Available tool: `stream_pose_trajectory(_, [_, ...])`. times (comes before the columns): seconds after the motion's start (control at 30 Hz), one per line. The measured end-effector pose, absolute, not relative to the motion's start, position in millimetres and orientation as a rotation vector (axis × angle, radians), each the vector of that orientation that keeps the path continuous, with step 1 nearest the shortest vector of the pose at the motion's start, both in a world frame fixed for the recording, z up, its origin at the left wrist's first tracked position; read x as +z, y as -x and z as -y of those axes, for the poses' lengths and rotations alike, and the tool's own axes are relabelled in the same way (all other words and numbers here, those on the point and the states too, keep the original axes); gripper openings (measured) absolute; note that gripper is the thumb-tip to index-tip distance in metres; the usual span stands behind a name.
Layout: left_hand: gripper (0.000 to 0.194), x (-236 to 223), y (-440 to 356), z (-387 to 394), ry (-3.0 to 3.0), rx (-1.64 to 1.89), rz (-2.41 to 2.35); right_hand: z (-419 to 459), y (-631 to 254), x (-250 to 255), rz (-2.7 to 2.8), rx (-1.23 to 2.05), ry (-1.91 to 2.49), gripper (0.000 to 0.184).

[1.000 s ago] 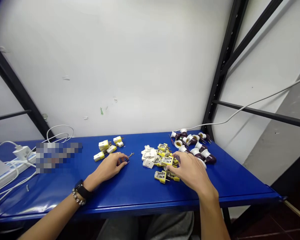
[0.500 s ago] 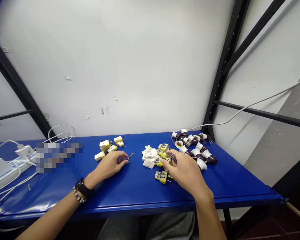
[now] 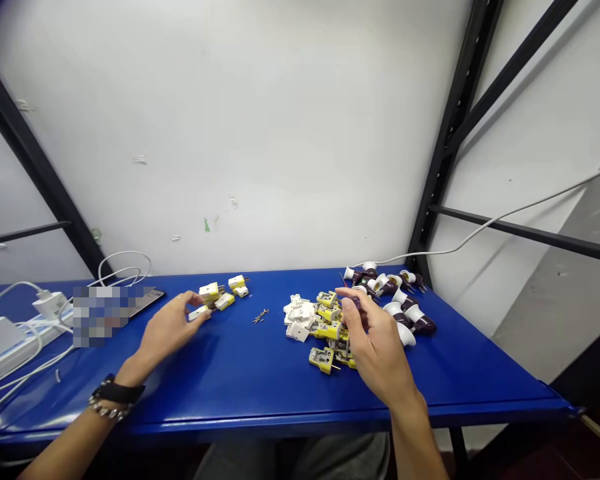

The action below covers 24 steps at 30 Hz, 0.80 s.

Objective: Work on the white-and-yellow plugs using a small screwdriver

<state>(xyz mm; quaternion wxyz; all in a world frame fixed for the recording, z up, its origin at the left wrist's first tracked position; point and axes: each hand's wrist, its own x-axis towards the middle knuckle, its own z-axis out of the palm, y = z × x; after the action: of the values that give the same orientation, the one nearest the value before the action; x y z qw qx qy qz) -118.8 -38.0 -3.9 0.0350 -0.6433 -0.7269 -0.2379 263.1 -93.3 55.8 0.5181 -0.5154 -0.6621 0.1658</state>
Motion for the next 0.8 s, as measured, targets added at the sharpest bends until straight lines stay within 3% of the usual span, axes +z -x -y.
stream_pose_trajectory(0.07, [0.034,-8.9,134.9,41.8,2.015,-0.608,2.301,94.2,-261.9,55.5,1.51,0.459,1.169,0.042])
stream_pose_trajectory(0.17, [0.025,-12.4,139.5,51.1,2.097,-0.555,2.397,94.5,-258.2,55.8,1.47,0.543,1.12,0.039])
stream_pose_trajectory(0.47, [0.012,-3.5,38.1,99.4,2.874,-0.929,2.033,96.5,-215.5,41.9,1.689,0.861,0.96,0.032])
stream_pose_trajectory(0.8, [0.014,-11.8,-5.4,99.7,2.975,-1.22,1.917,88.4,-194.6,26.7,1.85,0.731,0.963,0.023])
